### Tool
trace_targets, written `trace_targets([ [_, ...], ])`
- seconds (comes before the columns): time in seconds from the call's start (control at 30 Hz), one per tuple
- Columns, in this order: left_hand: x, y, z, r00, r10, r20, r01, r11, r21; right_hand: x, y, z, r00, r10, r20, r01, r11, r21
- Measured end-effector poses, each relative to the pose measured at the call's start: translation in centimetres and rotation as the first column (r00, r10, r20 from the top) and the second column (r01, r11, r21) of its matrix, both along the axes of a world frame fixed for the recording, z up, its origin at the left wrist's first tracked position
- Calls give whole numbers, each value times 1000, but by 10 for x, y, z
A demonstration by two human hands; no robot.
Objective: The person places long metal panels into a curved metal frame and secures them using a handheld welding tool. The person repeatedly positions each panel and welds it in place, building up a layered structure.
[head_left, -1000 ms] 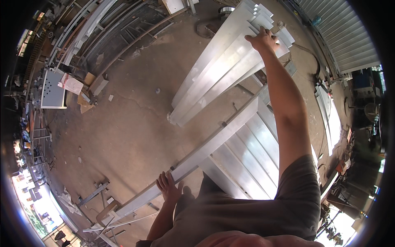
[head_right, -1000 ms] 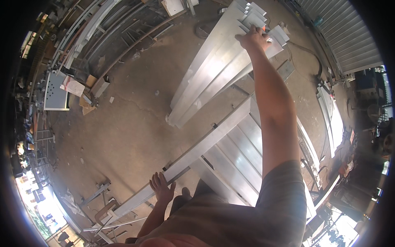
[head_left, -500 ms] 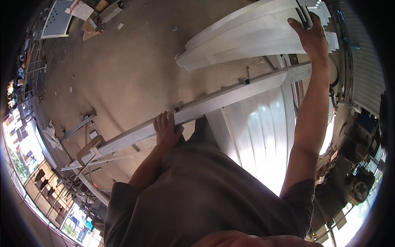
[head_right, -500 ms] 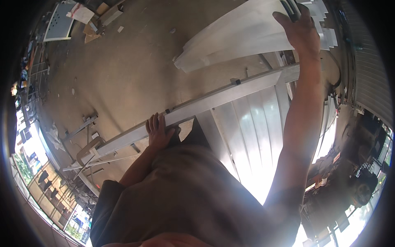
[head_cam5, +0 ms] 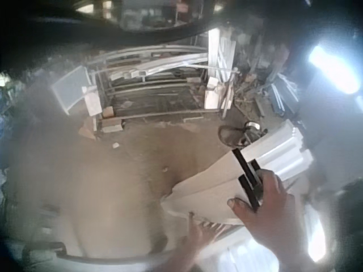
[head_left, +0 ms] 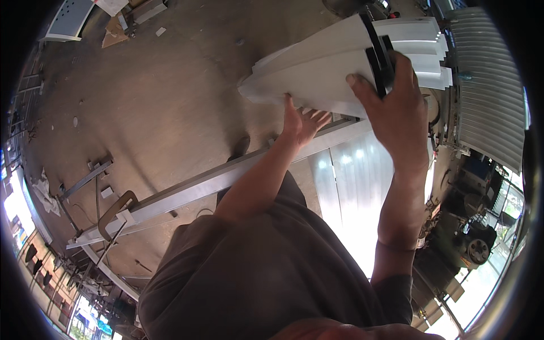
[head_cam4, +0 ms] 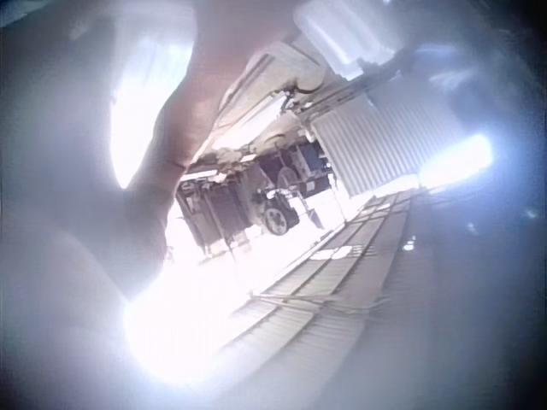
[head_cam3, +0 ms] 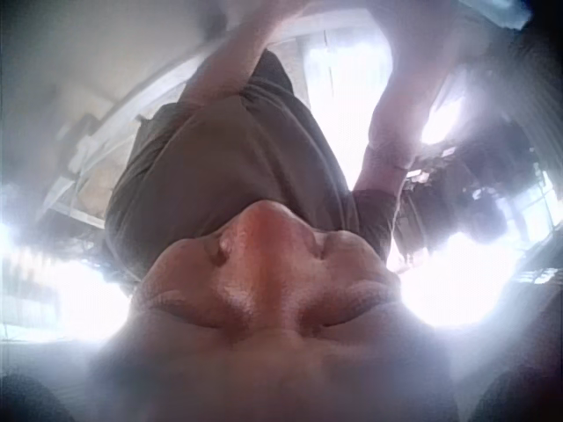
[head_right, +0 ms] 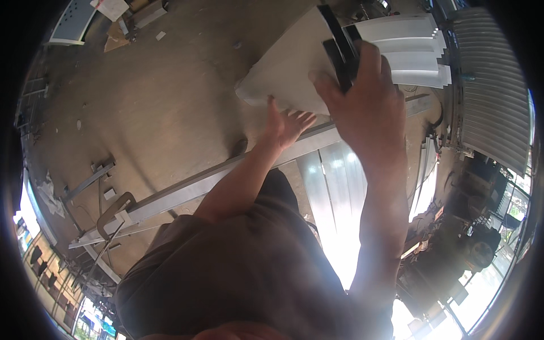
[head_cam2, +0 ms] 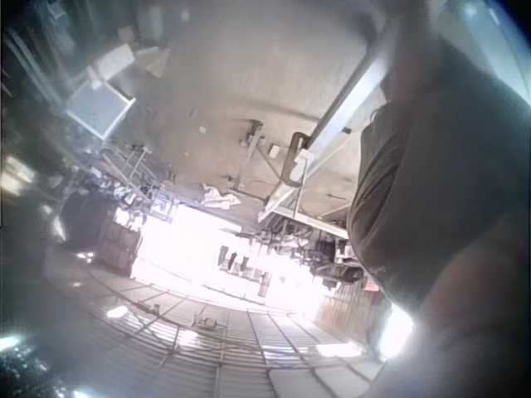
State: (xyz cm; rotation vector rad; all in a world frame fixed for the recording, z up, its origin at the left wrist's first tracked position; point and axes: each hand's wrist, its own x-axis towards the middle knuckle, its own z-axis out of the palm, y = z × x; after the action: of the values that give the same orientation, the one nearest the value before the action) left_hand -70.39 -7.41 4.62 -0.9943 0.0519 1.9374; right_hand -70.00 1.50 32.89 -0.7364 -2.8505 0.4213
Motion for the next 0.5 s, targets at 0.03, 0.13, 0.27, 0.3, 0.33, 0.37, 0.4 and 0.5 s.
trace_targets([
  [0.03, -5, -2, -2, 996, 82, 24, -82, 996, 21, 3, -15, 4, 999, -49, 22, 50, 997, -54],
  [0.13, -6, -14, -2, 961, 272, 46, -275, 955, 108, 15, -46, 14, 988, -137, 67, 144, 983, -116],
  [0.27, 6, -27, 20, 964, 220, 148, -231, 971, 56, 55, -64, 39, 975, -217, -35, 208, 964, -168],
  [0.3, 7, -31, 28, 964, 192, 185, -205, 977, 53, 67, -63, 50, 969, -237, -69, 223, 960, -173],
  [0.33, 9, -35, 38, 972, 165, 166, -187, 975, 123, 81, -60, 62, 959, -261, -111, 238, 953, -187],
  [0.37, 11, -39, 47, 980, 138, 144, -165, 967, 193, 98, -63, 73, 921, -343, -186, 297, 925, -237],
  [0.4, 12, -44, 56, 987, 131, 91, -152, 946, 286, 116, -62, 86, 892, -367, -264, 287, 910, -298],
  [0.5, 12, -44, 67, 947, 253, -199, -141, 882, 451, 178, -57, 132, 917, -247, -314, 237, 969, -69],
])
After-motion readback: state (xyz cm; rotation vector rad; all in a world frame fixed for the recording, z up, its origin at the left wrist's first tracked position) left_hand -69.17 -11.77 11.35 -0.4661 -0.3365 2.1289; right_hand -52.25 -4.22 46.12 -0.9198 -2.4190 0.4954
